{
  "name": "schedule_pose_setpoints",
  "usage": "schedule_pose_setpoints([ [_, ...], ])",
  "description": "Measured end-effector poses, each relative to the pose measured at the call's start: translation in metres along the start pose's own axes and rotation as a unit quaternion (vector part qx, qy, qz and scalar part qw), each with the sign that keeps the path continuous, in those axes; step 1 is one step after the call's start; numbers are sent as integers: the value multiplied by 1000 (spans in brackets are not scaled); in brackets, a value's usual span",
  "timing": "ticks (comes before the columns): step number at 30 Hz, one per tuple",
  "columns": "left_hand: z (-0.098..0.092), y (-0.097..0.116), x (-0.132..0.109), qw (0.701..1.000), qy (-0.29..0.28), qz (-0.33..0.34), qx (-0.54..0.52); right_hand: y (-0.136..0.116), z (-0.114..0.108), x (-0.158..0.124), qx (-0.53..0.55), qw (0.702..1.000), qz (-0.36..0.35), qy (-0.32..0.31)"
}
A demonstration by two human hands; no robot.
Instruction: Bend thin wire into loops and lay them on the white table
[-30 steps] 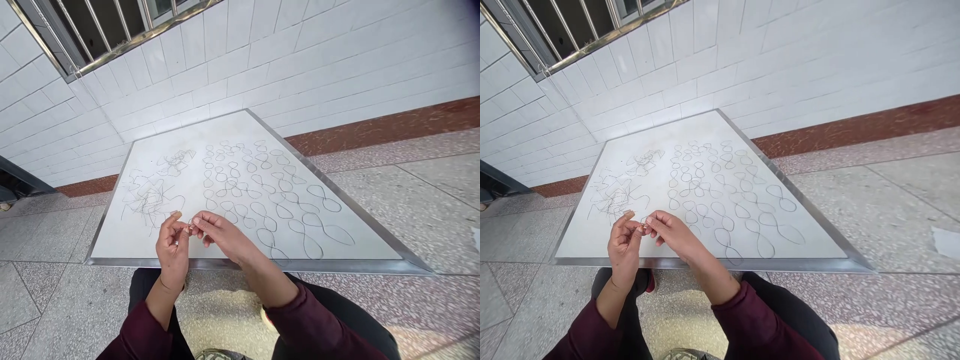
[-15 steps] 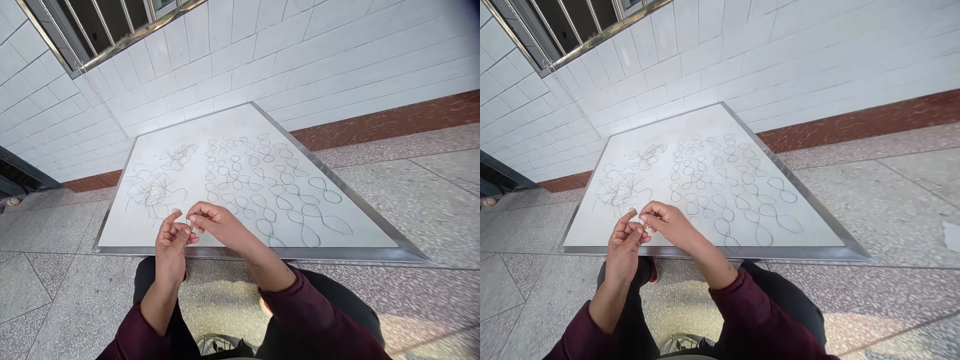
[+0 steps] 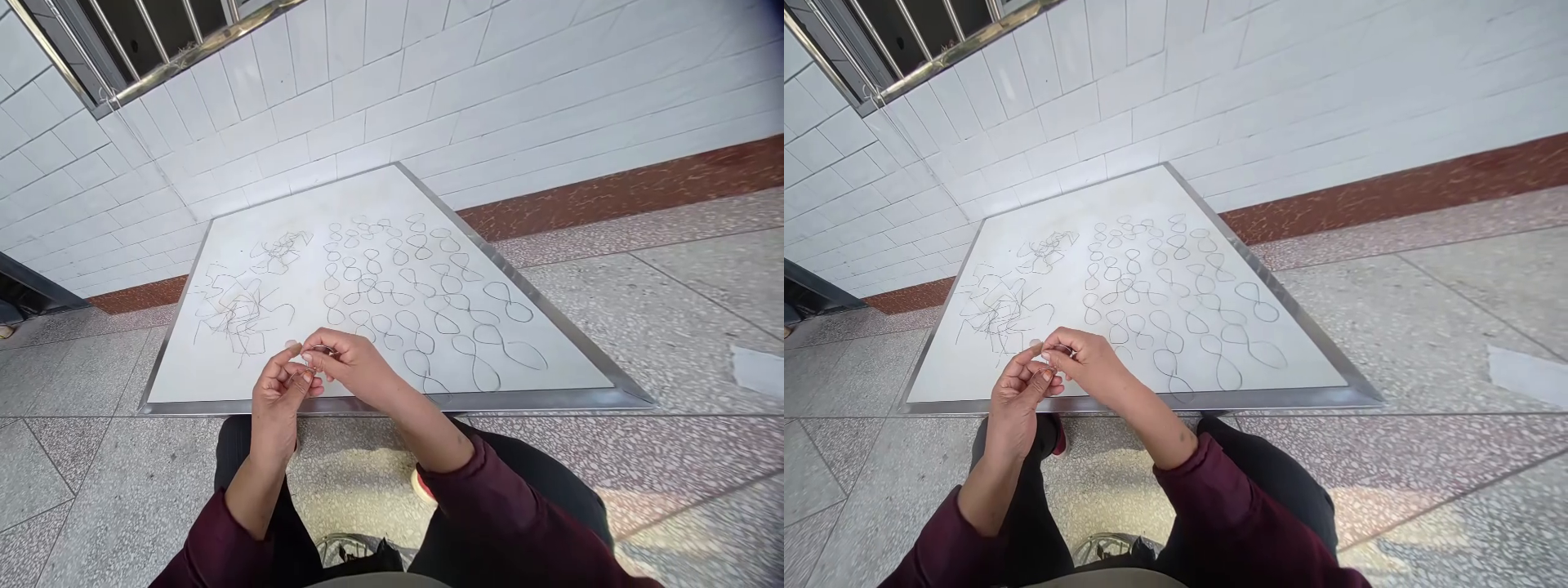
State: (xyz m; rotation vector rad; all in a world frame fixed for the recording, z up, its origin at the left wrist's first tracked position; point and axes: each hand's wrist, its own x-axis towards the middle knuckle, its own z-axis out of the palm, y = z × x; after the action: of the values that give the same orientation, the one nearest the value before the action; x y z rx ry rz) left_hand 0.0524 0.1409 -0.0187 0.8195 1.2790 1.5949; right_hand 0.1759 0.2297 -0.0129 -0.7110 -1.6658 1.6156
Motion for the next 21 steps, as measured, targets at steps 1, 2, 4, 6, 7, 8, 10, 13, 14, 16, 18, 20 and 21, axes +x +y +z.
schedule_pose_setpoints([
  [1,0,0,0,1000,-3,-1,3,0,0,0,-9,1000,4,1],
  [2,0,-1,-1,1000,-4,-4,3,0,0,0,-19,1000,6,3],
  [4,1,-1,-2,1000,3,-12,1,0,-1,-1,-43,999,8,6],
  [6,1,-2,-3,1000,16,-22,-3,-2,-2,-2,-55,998,12,2],
  [7,1,-2,-4,999,21,-28,-7,-3,-2,-2,-56,998,15,-3],
  [8,1,-2,-4,999,23,-32,-12,-4,-3,-3,-53,998,18,-7],
  [10,1,-3,-4,999,27,-39,-25,-5,-4,-3,-36,999,20,-20],
  [13,1,-4,-4,998,34,-46,-40,-1,-10,-3,4,999,13,-48],
  [14,1,-3,-3,997,40,-45,-44,1,-13,-3,13,998,7,-58],
  [16,2,-3,-4,996,51,-45,-51,6,-17,-2,21,997,-11,-73],
  [18,3,-2,-4,996,55,-46,-53,11,-21,-2,38,996,-25,-80],
  [20,4,-1,-5,996,49,-48,-51,14,-22,-2,60,995,-30,-79],
  [21,5,-1,-6,997,45,-47,-52,14,-22,-2,67,994,-30,-75],
])
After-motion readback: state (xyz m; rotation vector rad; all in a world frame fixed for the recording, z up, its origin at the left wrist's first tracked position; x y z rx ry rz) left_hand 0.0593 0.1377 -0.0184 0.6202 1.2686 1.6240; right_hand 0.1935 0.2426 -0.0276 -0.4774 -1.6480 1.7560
